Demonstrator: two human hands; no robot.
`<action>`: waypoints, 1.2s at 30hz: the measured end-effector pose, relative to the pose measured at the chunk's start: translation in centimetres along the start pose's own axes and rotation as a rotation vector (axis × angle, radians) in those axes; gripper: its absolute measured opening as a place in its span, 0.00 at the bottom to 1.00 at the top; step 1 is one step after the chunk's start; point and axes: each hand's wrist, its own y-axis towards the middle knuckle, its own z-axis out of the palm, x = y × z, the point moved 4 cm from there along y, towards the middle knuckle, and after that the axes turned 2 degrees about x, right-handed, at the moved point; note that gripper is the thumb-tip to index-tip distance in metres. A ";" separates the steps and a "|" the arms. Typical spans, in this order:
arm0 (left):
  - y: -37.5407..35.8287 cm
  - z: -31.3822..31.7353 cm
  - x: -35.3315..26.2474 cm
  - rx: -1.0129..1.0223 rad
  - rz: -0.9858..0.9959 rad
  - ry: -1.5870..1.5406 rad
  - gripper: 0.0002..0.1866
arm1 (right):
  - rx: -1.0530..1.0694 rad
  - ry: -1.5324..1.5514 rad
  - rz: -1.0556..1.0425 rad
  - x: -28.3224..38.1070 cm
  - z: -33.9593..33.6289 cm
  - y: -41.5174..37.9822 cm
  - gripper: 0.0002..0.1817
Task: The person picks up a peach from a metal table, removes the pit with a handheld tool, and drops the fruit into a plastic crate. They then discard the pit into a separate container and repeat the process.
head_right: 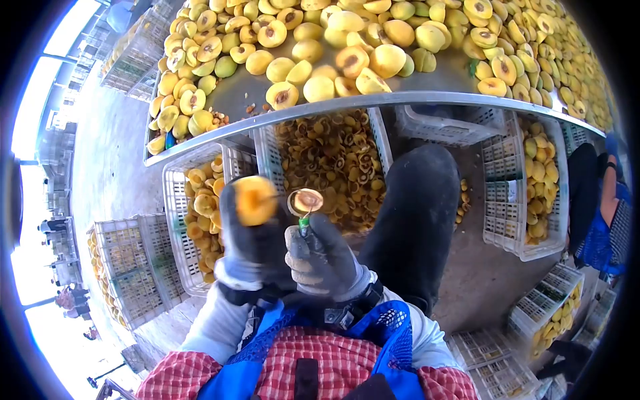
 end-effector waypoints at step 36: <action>3.6 7.2 1.0 0.109 -0.495 -0.270 0.25 | -0.747 -2.000 -0.704 6.0 2.3 0.4 0.09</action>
